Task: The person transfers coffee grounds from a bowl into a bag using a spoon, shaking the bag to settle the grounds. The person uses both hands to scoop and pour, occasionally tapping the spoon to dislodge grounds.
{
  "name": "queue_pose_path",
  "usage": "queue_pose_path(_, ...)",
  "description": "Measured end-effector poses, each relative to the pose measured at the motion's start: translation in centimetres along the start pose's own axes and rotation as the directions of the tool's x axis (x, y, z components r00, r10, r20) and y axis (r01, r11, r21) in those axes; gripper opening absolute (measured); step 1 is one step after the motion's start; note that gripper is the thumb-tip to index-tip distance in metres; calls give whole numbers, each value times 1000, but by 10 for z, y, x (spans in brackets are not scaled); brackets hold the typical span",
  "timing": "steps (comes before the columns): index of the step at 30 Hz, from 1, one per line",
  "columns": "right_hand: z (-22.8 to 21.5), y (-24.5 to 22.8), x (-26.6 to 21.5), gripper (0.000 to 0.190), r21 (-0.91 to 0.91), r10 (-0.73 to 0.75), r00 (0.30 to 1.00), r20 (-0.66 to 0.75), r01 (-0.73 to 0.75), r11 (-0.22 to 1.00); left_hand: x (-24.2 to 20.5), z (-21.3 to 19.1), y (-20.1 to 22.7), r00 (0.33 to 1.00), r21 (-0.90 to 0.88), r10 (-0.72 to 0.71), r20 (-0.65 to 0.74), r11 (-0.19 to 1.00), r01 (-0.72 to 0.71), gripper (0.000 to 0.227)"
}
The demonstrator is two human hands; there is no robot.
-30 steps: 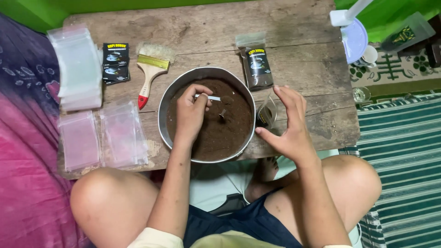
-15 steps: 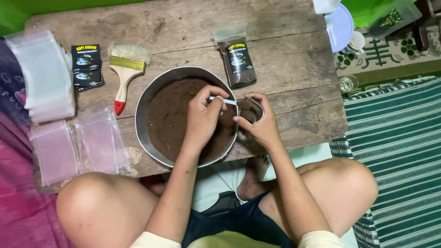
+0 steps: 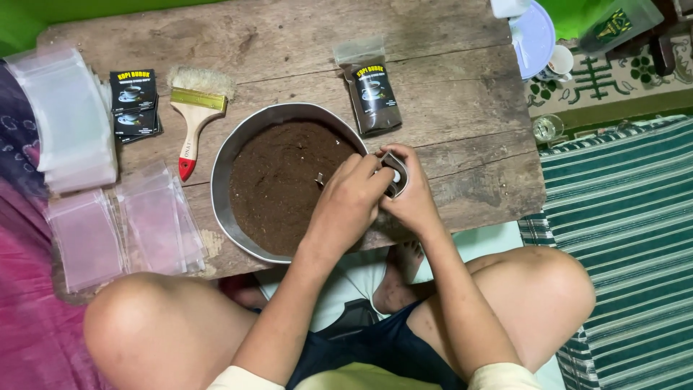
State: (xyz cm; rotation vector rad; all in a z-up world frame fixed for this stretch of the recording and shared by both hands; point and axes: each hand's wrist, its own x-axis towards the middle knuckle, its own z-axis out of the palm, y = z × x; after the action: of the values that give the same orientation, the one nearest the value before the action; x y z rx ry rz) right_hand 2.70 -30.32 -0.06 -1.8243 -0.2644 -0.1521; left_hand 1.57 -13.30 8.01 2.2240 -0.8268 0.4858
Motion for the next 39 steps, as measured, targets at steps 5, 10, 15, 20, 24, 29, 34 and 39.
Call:
queue_pose_path(5,-1,3,-2,74,51,-7,1000,3,7,999,-2,-15,-6,987,-170,-81,-136,984,57,24)
queue_pose_path(10,-7,-8,-3,56,61,-3,1000,-29,5,998,-9,-44,-19,917,-261,-299,-264,938,230,29)
queue_pose_path(15,-3,-25,-14,113,108,-18,999,38,14,994,-19,-65,-23,867,-262,-406,-289,905,336,23)
queue_pose_path(20,6,9,-16,85,42,7,1000,-5,-7,999,-24,-59,-28,857,-273,-439,-269,888,370,23)
queue_pose_path(24,-1,-4,-9,64,15,-94,994,-58,95,995,-24,-59,-27,848,-286,-465,-256,874,393,22)
queue_pose_path(29,0,-12,-13,103,127,-72,997,-24,74,989,-25,-58,-31,842,-295,-479,-247,865,406,22)
queue_pose_path(34,13,25,-13,97,112,-36,999,5,35,993,-25,-55,-31,839,-288,-495,-227,857,428,22)
queue_pose_path(39,0,-5,-3,70,116,-117,993,-31,120,986,-26,-54,-34,834,-286,-505,-222,851,440,22)
